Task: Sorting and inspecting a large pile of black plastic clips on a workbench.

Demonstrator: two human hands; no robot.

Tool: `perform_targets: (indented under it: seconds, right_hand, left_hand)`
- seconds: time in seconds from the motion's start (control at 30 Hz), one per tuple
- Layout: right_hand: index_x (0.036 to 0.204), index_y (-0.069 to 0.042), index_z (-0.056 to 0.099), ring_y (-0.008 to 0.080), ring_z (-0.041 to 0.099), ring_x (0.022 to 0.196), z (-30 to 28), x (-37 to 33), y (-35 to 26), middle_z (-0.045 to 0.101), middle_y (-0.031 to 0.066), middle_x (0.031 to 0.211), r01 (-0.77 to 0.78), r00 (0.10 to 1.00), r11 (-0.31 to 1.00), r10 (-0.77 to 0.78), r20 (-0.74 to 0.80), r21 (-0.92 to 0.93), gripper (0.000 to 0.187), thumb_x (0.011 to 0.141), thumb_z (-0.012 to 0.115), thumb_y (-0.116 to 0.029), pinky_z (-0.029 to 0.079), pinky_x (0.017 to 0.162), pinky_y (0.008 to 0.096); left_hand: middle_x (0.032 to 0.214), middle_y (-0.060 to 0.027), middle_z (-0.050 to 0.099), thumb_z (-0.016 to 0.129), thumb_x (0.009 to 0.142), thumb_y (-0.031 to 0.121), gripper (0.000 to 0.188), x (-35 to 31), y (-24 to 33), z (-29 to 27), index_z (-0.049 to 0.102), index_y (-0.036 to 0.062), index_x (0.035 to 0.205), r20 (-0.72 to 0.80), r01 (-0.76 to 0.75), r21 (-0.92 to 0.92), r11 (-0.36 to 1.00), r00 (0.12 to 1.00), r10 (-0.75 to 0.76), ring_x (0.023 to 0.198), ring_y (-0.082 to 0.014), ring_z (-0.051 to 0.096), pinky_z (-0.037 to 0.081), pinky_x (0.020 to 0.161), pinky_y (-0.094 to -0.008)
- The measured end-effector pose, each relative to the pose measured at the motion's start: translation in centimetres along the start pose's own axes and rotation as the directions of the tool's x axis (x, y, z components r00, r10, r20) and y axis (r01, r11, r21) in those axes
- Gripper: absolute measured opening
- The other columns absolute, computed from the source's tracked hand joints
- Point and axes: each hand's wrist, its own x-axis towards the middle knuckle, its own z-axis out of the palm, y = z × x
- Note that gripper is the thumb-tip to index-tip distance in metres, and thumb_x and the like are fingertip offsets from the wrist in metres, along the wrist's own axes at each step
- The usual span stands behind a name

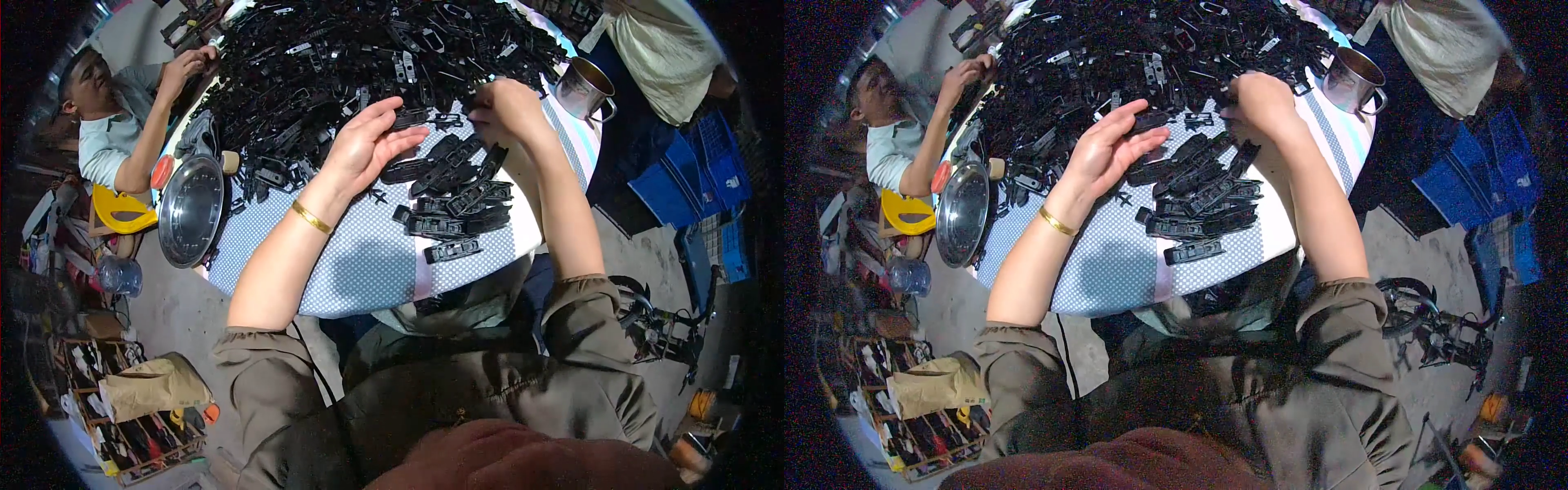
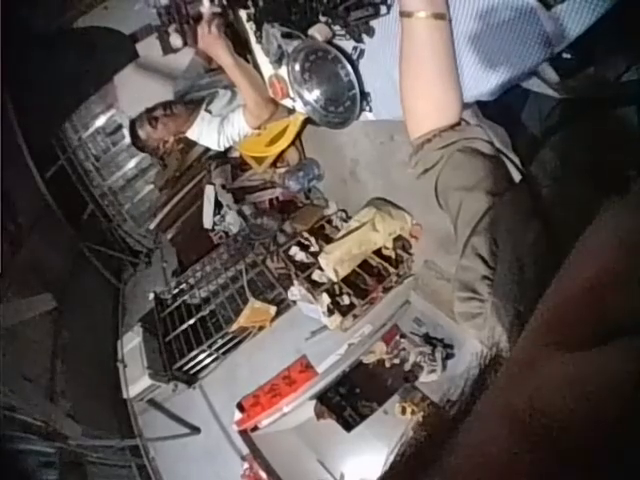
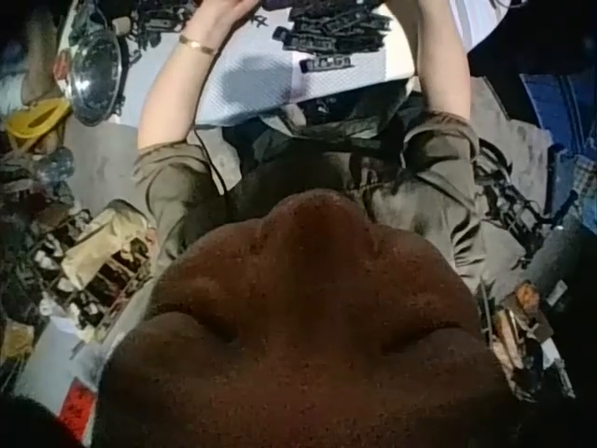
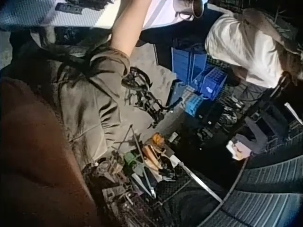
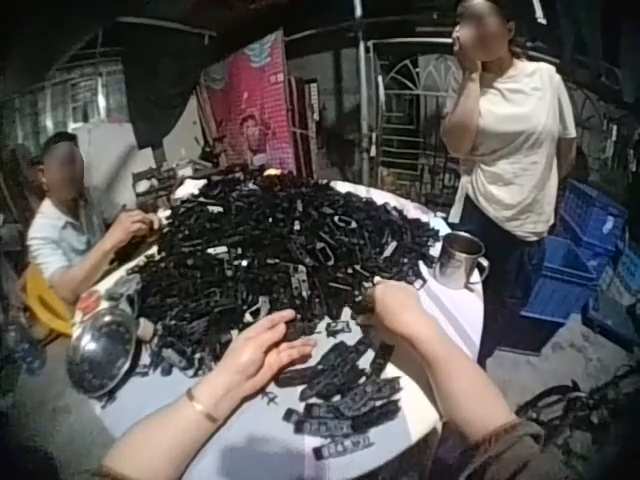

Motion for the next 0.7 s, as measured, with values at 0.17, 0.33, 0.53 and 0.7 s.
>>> perform_targets:
  seconds: [0.17,0.33,0.53,0.7]
  right_hand:
    - [0.091,-0.01,0.062,0.029,0.056,0.088,0.1,-0.1,-1.8,0.056,0.0109,0.092,0.098,0.988,0.988,-0.112,-0.109,-0.123,0.023,0.068,0.059,-0.011,0.047,0.072,0.0364]
    - [0.073,-0.006,0.064,0.0287,0.058,0.081,1.5,0.1,-1.3,0.059,0.0112,0.085,0.063,0.992,0.967,-0.089,-0.094,-0.247,0.007,0.069,0.059,-0.009,0.05,0.066,0.0361]
    - [0.078,-0.002,0.064,0.0088,0.054,0.071,1.1,1.0,-2.0,0.061,0.0055,0.095,0.276,0.934,0.652,-0.009,-0.357,0.706,0.014,0.074,0.066,-0.015,0.043,0.061,0.0226]
    - [0.08,-0.003,0.062,0.0067,0.052,0.067,1.1,1.2,-2.5,0.061,0.0036,0.092,0.036,0.991,0.283,0.114,-0.07,0.959,0.013,0.078,0.064,-0.016,0.04,0.057,0.0219]
  left_hand:
    - [0.113,-0.0342,0.044,0.034,0.093,0.012,0.036,0.0,-0.2,0.3,0.031,-0.0068,0.123,-0.037,-0.019,-0.019,1.0,0.999,0.018,0.104,-0.0427,0.05,0.044,0.091,-0.0425]
    - [0.116,-0.0354,0.041,0.033,0.093,0.014,0.037,-0.1,0.0,0.6,0.03,-0.0073,0.123,-0.02,0.004,-0.059,0.998,1.0,-0.006,0.107,-0.0445,0.046,0.045,0.09,-0.0429]
    - [0.114,-0.0354,0.041,0.034,0.093,0.015,0.037,0.1,-0.3,0.3,0.031,-0.0077,0.123,-0.019,-0.003,-0.093,0.996,1.0,0.001,0.107,-0.0447,0.046,0.046,0.089,-0.0424]
    - [0.116,-0.0298,0.042,0.033,0.093,0.012,0.035,-0.1,-0.4,0.5,0.03,-0.0082,0.122,-0.009,0.01,-0.081,0.997,1.0,-0.011,0.104,-0.0435,0.05,0.045,0.089,-0.0439]
